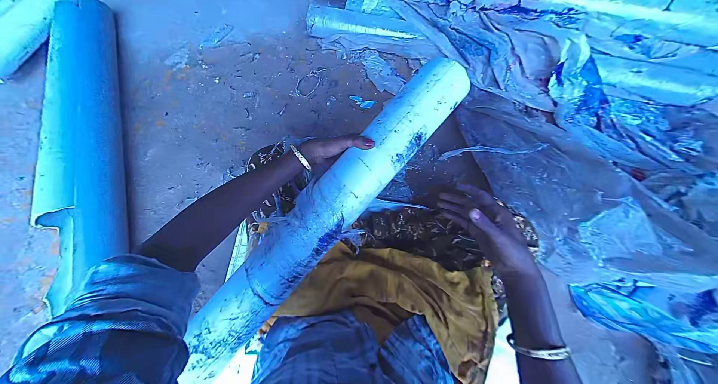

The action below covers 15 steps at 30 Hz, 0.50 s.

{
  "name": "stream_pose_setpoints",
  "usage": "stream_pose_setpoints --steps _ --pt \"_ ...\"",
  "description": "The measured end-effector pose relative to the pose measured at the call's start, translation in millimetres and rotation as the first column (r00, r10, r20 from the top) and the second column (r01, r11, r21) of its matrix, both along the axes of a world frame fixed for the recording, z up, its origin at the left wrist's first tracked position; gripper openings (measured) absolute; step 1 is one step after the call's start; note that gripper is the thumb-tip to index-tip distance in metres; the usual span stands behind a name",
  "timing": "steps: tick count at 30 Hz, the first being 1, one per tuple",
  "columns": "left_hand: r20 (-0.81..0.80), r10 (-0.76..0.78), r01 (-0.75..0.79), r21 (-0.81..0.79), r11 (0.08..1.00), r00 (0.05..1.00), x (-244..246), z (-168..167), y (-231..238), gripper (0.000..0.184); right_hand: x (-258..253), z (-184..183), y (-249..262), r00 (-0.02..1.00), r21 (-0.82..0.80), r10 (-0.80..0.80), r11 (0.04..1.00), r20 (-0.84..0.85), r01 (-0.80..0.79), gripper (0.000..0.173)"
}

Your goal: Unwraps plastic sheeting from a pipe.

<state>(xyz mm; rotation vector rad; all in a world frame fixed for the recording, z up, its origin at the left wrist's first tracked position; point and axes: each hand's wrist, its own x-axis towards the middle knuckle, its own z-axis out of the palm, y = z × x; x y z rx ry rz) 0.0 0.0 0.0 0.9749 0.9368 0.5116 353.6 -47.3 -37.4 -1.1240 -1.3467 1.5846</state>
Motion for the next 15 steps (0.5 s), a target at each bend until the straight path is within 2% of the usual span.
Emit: stream_pose_setpoints --steps 2,3,5,6,8,11,13,15 --pt "-0.11 0.02 -0.01 0.092 0.996 0.994 5.6 8.4 -2.7 0.023 -77.6 -23.1 -10.1 0.966 -0.177 0.145 0.967 -0.212 -0.184 0.097" --pt "-0.171 0.021 0.008 0.167 0.986 0.985 5.2 13.7 -4.3 0.036 -105.1 -27.2 -17.2 0.946 -0.221 0.15 0.95 -0.288 -0.218 0.103" --pt "-0.27 -0.016 0.092 0.271 0.958 0.963 -3.7 21.4 -9.0 0.076 -130.5 -25.5 -33.3 0.919 -0.27 0.124 0.933 -0.375 -0.236 0.117" --pt "-0.317 -0.033 0.135 0.306 0.943 0.948 -11.7 23.2 -13.6 0.082 -131.4 -23.9 -39.7 0.913 -0.284 0.093 0.934 -0.397 -0.218 0.122" --pt "-0.403 -0.071 0.229 0.358 0.905 0.912 -32.2 29.5 -26.2 0.07 -121.6 -21.9 -45.6 0.907 -0.324 0.015 0.932 -0.42 -0.165 0.129" --pt "-0.567 -0.076 0.373 0.43 0.822 0.821 -58.9 30.0 -45.1 0.055 -105.3 -30.5 -52.5 0.848 -0.384 -0.1 0.915 -0.52 -0.127 0.116" --pt "-0.671 0.026 0.408 0.48 0.776 0.741 -71.2 24.4 -53.5 0.065 -104.9 -34.0 -59.2 0.816 -0.367 -0.12 0.922 -0.566 -0.119 0.1" --pt "-0.73 0.209 0.373 0.547 0.75 0.651 -81.2 22.9 -56.4 0.078 -113.5 -27.1 -63.6 0.821 -0.356 -0.14 0.931 -0.554 -0.082 0.089"
